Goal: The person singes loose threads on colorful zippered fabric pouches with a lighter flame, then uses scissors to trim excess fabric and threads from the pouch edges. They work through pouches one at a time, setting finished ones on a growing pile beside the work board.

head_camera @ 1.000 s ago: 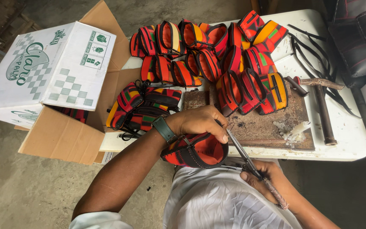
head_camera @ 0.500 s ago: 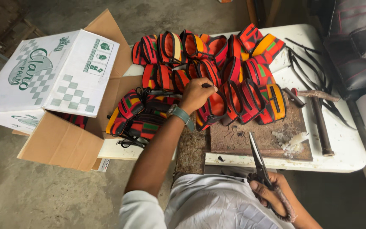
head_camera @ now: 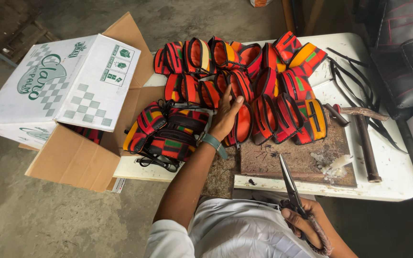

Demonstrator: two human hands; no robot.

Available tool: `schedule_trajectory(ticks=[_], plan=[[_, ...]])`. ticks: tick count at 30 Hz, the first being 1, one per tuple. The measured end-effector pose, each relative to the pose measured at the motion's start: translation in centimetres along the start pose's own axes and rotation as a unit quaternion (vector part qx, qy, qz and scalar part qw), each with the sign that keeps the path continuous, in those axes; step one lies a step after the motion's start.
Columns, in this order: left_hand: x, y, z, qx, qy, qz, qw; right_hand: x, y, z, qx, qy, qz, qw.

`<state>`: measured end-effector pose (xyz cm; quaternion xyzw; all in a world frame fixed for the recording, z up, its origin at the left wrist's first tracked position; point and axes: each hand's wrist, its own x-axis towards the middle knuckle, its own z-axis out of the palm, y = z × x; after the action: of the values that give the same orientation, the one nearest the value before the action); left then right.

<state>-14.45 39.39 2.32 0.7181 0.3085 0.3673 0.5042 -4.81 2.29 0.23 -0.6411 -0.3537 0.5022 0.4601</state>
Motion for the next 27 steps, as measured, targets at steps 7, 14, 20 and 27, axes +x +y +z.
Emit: schedule_trajectory(ticks=[7,14,20,27], plan=[[-7.7,-0.7,-3.8,0.137,0.168,0.078,0.973,0.4,0.3,0.3,-0.006,0.01,-0.003,1.0],[-8.2,1.1,-20.1,0.461,0.247,-0.005,0.852,1.1,0.5,1.0,-0.009,-0.002,0.0,1.0],[-6.2,-0.7,-23.6,0.42,0.146,-0.151,0.883,1.5,-0.2,2.8,0.003,-0.011,0.023,1.0],[-5.8,-2.6,-22.6,0.388,0.237,-0.113,0.883,2.1,0.6,2.5,-0.024,-0.002,0.014,1.0]])
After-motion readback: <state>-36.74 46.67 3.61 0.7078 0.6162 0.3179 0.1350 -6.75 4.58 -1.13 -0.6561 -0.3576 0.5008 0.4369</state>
